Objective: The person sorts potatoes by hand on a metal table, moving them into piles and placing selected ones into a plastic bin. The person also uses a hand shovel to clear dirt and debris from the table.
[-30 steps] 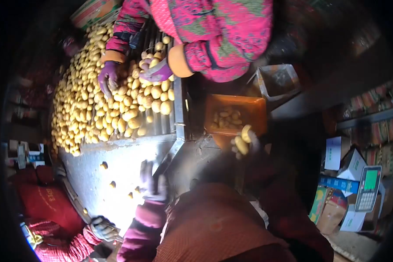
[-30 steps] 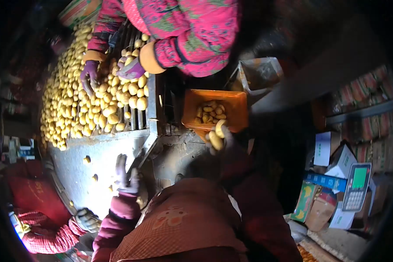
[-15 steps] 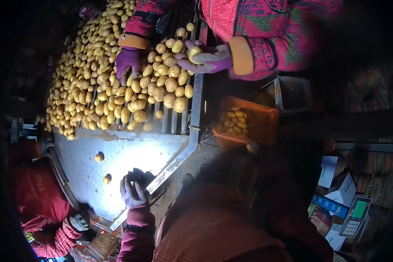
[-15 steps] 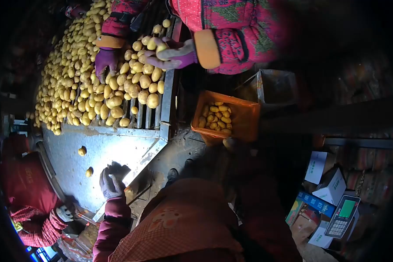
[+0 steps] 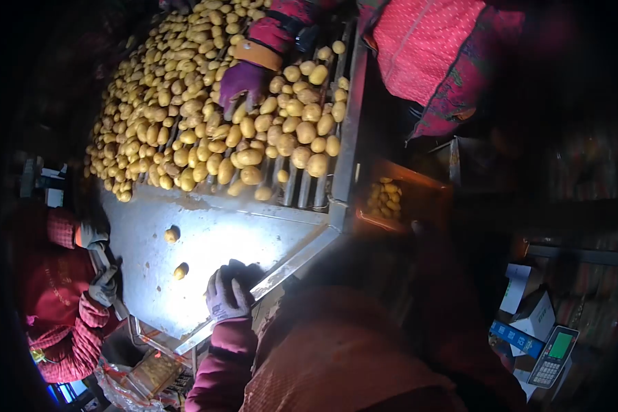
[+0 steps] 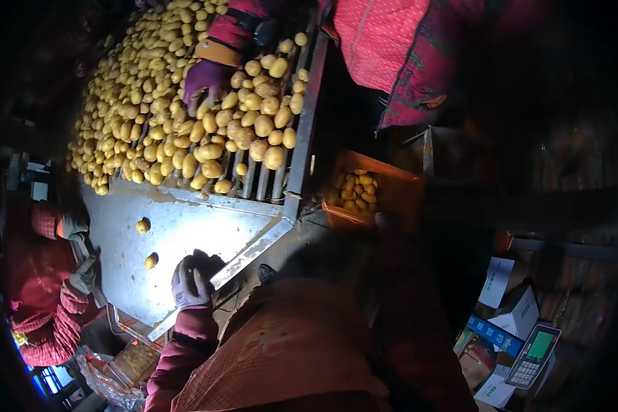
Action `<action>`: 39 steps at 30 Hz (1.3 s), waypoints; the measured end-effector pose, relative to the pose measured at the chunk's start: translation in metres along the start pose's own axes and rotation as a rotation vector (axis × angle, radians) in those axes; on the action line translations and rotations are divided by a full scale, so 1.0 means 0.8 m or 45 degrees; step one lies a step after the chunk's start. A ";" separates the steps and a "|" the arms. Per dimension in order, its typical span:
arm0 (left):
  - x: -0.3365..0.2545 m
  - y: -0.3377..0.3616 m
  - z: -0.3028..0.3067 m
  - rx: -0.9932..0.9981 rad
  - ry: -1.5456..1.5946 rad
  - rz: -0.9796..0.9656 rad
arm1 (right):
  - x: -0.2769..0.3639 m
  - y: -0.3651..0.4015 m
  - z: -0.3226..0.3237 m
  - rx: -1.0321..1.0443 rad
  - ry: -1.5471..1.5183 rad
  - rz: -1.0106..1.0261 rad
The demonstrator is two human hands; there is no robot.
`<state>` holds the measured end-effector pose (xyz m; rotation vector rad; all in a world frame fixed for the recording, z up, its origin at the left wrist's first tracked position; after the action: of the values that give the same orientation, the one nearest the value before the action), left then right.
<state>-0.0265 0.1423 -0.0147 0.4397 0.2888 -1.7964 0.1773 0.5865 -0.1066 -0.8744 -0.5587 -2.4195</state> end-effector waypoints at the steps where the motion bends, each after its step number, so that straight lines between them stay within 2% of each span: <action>1: 0.001 -0.002 -0.002 0.005 0.001 0.001 | 0.040 0.007 0.004 -0.051 -0.068 0.069; 2: -0.001 -0.002 -0.002 0.022 0.014 -0.019 | 0.075 0.018 0.003 -0.086 -0.132 0.139; 4: -0.008 -0.002 0.005 0.032 0.095 -0.001 | 0.073 0.001 -0.033 -0.201 -0.195 0.523; 5: -0.004 -0.006 0.001 0.085 0.258 -0.016 | 0.155 0.019 -0.019 -0.271 -0.167 0.710; 6: -0.008 -0.010 0.000 -0.112 0.188 -0.156 | 0.206 0.031 -0.018 -0.218 -0.298 0.779; 7: -0.045 -0.012 0.043 -0.125 0.207 -0.364 | 0.238 0.037 -0.024 -0.175 -0.169 0.782; 8: -0.032 -0.015 0.037 0.058 0.301 -0.131 | 0.267 0.041 -0.036 -0.183 -0.035 0.939; 9: -0.047 -0.018 0.069 0.169 0.112 -0.197 | 0.288 0.042 -0.057 -0.161 -0.017 1.116; 10: -0.025 -0.007 0.054 0.035 0.240 -0.192 | 0.310 0.047 -0.079 -0.151 0.006 1.291; 11: -0.001 0.000 0.039 0.140 0.224 -0.091 | 0.333 0.060 -0.101 -0.105 -0.039 1.361; 12: 0.015 0.006 0.032 0.144 0.186 -0.153 | 0.349 0.072 -0.114 -0.023 0.139 1.391; 13: 0.029 0.013 0.033 0.084 0.205 -0.213 | 0.358 0.080 -0.120 0.038 0.336 1.407; 14: 0.043 0.015 0.035 0.045 0.226 -0.276 | 0.349 0.072 -0.143 0.018 0.371 1.405; 16: 0.067 0.023 0.062 0.064 0.209 -0.259 | 0.336 0.065 -0.161 0.068 0.506 1.216; 18: 0.072 0.025 0.107 0.097 0.045 -0.261 | 0.328 0.059 -0.167 0.093 0.517 1.202; 20: 0.116 0.013 0.095 0.410 0.133 -0.094 | 0.324 0.054 -0.169 0.109 0.527 1.189; 22: 0.145 -0.009 0.117 0.250 0.047 0.057 | 0.326 0.053 -0.171 0.083 0.519 1.165; 23: 0.163 -0.006 0.104 -0.251 0.000 -0.099 | 0.326 0.055 -0.172 0.073 0.492 1.159; 24: 0.150 0.000 0.125 -0.264 -0.050 -0.079 | 0.340 0.065 -0.164 0.136 0.468 1.090; 26: 0.142 0.018 0.113 -0.161 0.112 -0.150 | 0.333 0.057 -0.167 0.108 0.564 1.130; 27: 0.129 0.026 0.114 -0.035 0.219 -0.167 | 0.344 0.065 -0.162 0.107 0.623 1.096; 29: 0.091 0.029 0.112 -0.070 0.263 -0.419 | 0.346 0.064 -0.165 0.104 0.623 1.077; 31: 0.074 0.031 0.100 -0.065 0.336 -0.510 | 0.346 0.066 -0.164 0.096 0.653 1.074; 33: 0.067 0.027 0.089 -0.039 0.141 -0.680 | 0.344 0.065 -0.164 0.108 0.662 1.070; 34: 0.074 0.016 0.086 0.148 0.100 -0.459 | 0.344 0.063 -0.166 0.133 0.653 1.069; 37: 0.081 -0.008 0.078 0.005 -0.161 -0.081 | 0.341 0.059 -0.167 0.118 0.681 1.083; 39: 0.088 -0.011 0.087 -0.090 -0.130 -0.036 | 0.341 0.058 -0.167 0.111 0.686 1.095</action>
<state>-0.0606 0.0545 0.0168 0.2943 0.2870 -1.8236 -0.0404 0.3934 -0.0076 -0.2845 -0.0439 -1.6959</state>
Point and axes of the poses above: each hand's wrist, its own y-axis away from the middle knuckle, its own z-axis out of the back of the hand, x = y × z, the point moved 1 cm from there along -y, towards the middle knuckle, and after that the axes turned 7 degrees about z, right-handed, at the moved point
